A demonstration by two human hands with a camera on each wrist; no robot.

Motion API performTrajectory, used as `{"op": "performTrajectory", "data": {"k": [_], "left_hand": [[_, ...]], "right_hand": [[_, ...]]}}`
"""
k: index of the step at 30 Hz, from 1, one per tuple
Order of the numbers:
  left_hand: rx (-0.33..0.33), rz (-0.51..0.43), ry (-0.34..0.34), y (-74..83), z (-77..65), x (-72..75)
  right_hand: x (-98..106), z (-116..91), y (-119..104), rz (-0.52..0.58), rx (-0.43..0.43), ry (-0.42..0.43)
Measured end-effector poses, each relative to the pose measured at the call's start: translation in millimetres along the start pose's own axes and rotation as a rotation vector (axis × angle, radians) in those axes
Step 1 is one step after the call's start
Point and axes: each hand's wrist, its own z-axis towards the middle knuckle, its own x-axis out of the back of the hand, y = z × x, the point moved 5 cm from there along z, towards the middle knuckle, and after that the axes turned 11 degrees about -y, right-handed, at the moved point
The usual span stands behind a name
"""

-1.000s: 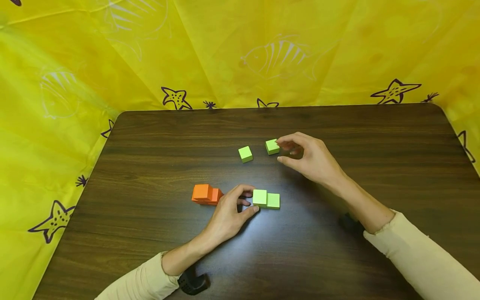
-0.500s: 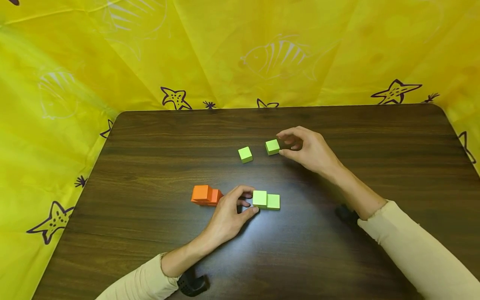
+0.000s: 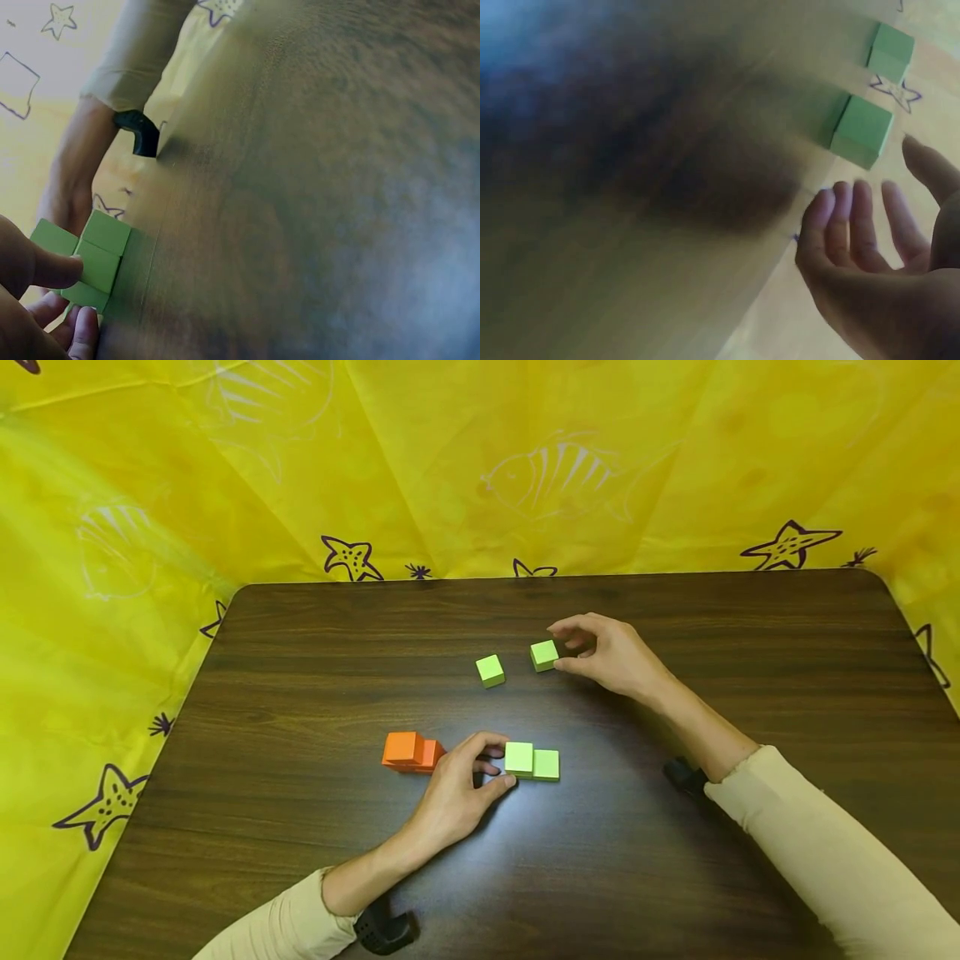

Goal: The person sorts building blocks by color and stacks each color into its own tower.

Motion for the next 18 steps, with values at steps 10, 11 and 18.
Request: {"op": "performTrajectory", "data": {"k": [10,11,18], "left_hand": [[0.001,-0.008,0.000,-0.9,-0.3,-0.9],[0.001,-0.008,0.001,-1.0,-0.3,-0.8],[-0.003,0.001,-0.001,-1.0,0.0,-0.5]], "right_hand": [[-1.5,10.5,4.0,0.016,-0.056,-0.066],[-1.7,11.3,4.1,0.013,-0.059,-0.070],[-2.9,14.7,5.6,-0.013,-0.077,-0.097]]}}
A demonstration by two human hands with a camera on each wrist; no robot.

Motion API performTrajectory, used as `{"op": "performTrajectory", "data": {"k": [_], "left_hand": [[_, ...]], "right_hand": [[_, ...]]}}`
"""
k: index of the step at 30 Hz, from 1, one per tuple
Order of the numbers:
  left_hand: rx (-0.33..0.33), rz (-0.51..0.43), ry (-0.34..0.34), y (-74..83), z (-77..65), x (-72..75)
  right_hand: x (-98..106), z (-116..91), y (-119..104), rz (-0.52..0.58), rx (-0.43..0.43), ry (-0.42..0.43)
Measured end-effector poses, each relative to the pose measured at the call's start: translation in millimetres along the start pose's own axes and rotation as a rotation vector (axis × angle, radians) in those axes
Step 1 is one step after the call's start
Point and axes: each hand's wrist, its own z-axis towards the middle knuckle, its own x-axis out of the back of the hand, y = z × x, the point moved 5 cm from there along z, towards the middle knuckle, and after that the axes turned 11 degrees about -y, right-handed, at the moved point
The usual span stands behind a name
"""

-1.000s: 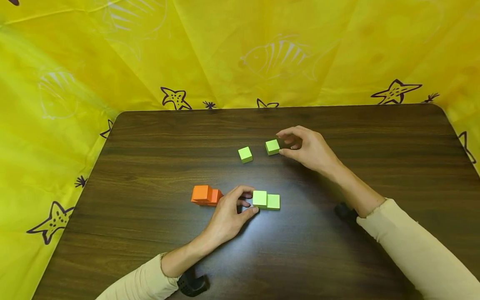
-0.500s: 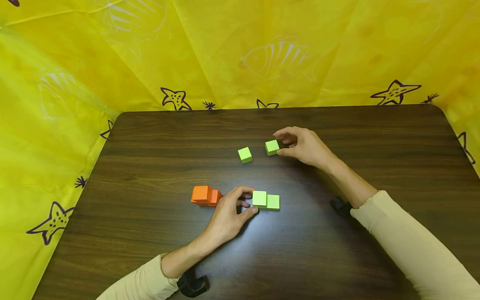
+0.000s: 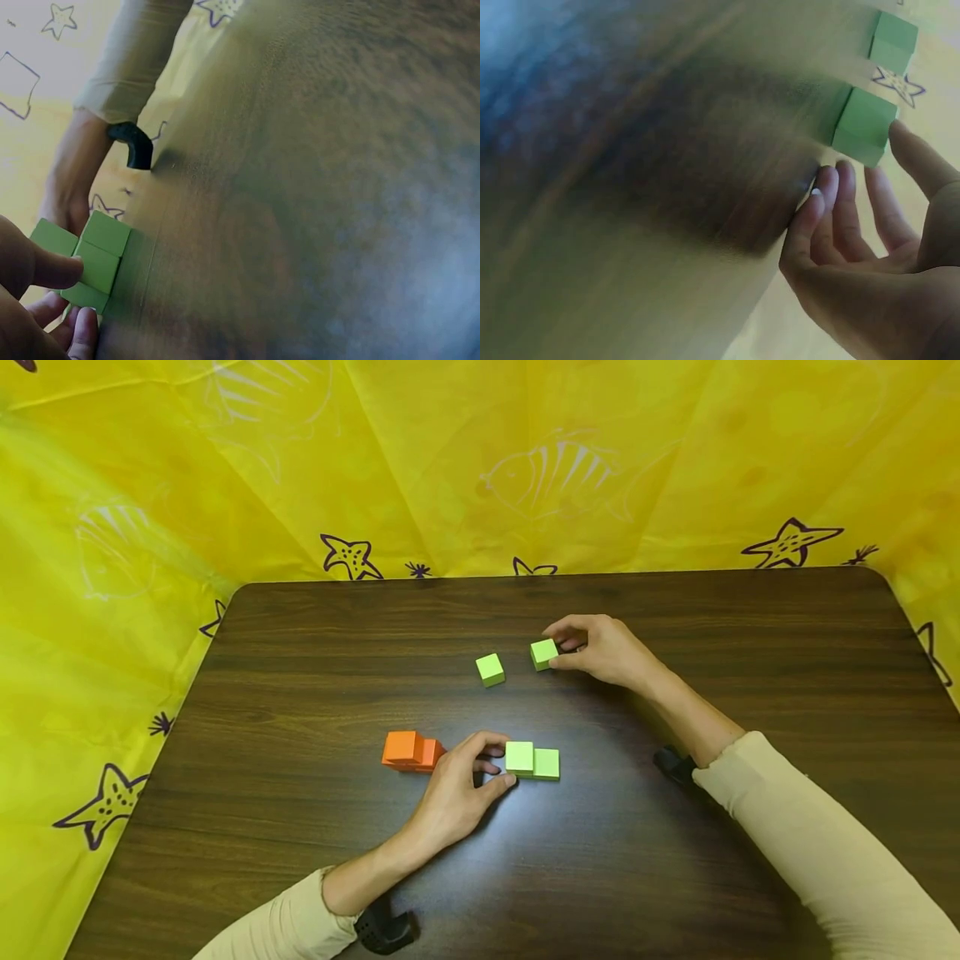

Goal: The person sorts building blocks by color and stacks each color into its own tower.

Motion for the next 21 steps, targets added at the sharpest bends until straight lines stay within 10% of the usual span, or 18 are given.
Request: {"op": "performTrajectory", "data": {"k": [21], "left_hand": [[-0.042,-0.005,0.007,2.1,0.9,-0.4]], "right_hand": [[-2.4,0.7,-2.5,-0.049,-0.011,0.022]]}}
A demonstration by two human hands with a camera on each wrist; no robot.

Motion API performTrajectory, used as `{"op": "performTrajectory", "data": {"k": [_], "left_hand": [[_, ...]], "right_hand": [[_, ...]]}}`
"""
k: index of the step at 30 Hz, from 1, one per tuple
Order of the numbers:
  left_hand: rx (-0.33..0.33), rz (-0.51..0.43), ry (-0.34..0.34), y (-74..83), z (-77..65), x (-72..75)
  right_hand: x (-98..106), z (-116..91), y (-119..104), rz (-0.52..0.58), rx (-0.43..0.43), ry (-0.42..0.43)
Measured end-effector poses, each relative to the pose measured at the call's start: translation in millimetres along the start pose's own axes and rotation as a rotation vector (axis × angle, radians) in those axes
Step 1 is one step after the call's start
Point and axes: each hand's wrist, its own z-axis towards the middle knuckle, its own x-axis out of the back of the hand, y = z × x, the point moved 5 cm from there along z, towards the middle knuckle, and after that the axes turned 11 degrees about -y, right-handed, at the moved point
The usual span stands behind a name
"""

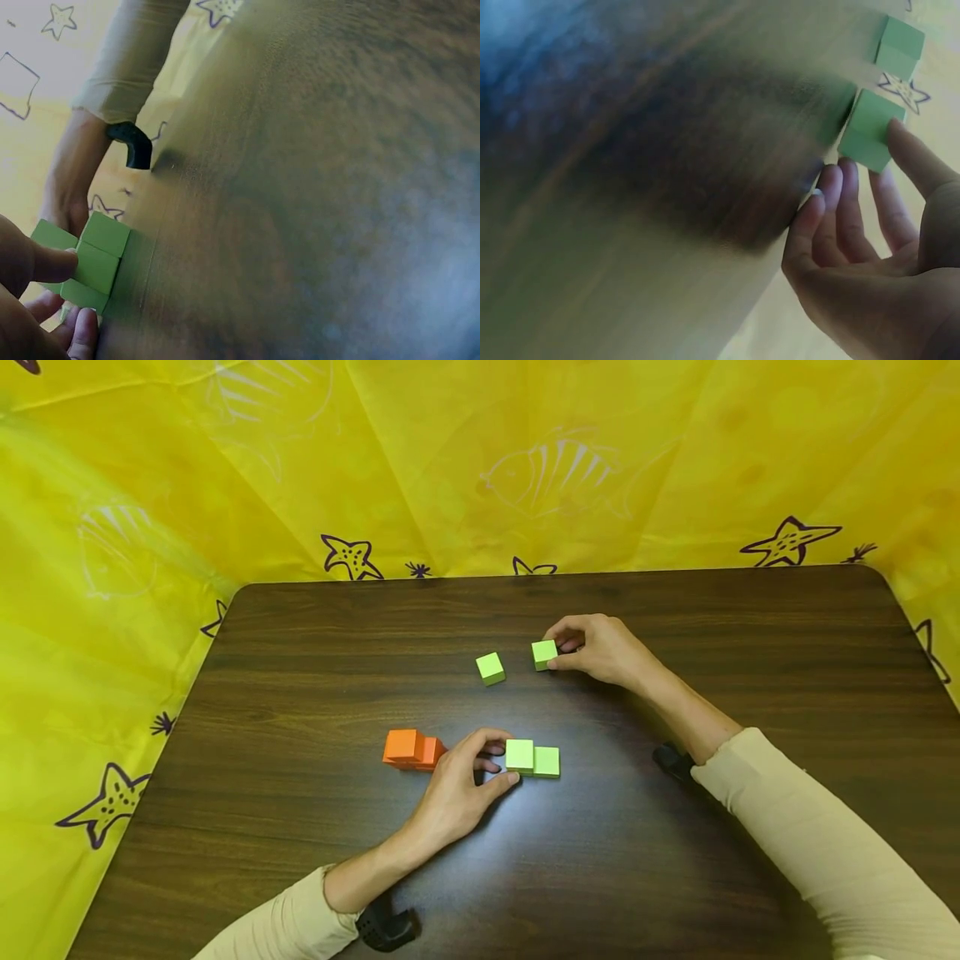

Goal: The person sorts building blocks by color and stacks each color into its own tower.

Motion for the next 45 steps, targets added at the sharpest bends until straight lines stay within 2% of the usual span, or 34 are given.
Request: {"op": "performTrajectory", "data": {"k": [6,18,37,45], "left_hand": [[-0.027,-0.005,-0.003,-0.5,-0.3,-1.5],[-0.027,-0.011,-0.006,-0.1,-1.5,-0.4],[-0.022,-0.009,-0.004,0.2,-1.5,1.1],[-0.016,-0.019,-0.006,-0.4,-0.5,1.1]], "right_hand": [[0.1,-3.5,2.4,0.006,0.000,0.007],[2.9,-17.1,-1.3,0.019,0.000,0.026],[5.7,-49.8,-23.7,0.005,0.057,0.072],[4.7,-60.7,-28.8,0.008,0.036,0.070]]}}
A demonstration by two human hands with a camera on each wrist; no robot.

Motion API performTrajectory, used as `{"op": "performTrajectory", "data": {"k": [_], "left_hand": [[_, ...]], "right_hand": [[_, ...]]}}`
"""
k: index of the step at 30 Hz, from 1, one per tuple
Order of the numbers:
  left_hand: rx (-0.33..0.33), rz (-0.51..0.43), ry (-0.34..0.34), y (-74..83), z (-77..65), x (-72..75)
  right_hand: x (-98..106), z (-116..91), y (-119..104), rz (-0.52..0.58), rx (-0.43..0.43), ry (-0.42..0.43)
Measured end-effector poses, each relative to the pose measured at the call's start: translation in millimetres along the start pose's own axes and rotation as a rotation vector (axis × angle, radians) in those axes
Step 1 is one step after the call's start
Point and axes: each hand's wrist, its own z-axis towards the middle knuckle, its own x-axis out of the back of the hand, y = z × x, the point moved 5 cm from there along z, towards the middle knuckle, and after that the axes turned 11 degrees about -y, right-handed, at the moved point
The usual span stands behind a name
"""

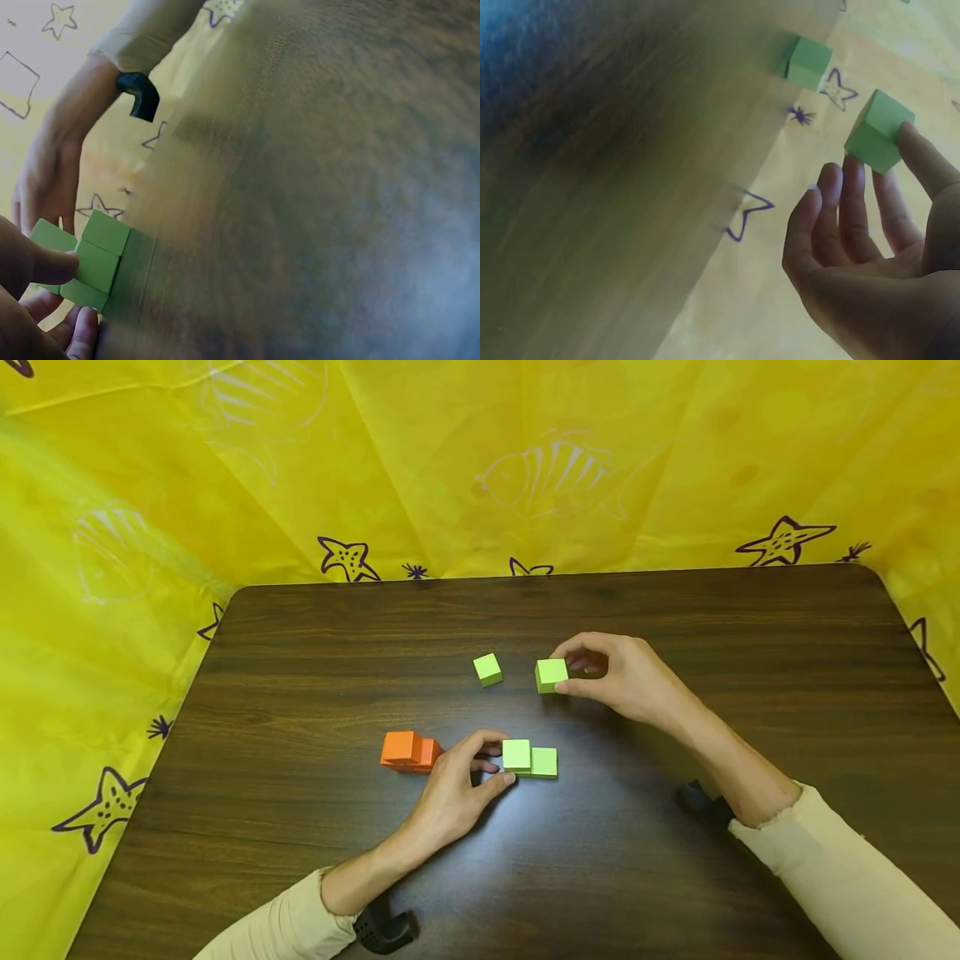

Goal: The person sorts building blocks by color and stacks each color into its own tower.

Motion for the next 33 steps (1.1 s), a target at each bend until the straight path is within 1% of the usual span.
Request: {"op": "performTrajectory", "data": {"k": [14,20,24,33], "left_hand": [[0.012,0.012,-0.004,0.1,0.8,-0.3],[0.014,0.013,-0.004,0.5,1.0,0.5],[0.013,0.013,-0.005,0.8,0.9,1.0],[0.007,0.014,-0.001,0.8,0.5,0.1]], "right_hand": [[-12.3,-24.9,-9.9,0.003,0.065,0.007],[-16.3,-31.2,-12.9,-0.004,0.116,-0.012],[-18.2,-34.3,-14.3,-0.018,0.142,-0.004],[-24.5,-42.7,-14.4,-0.037,0.155,0.015]]}}
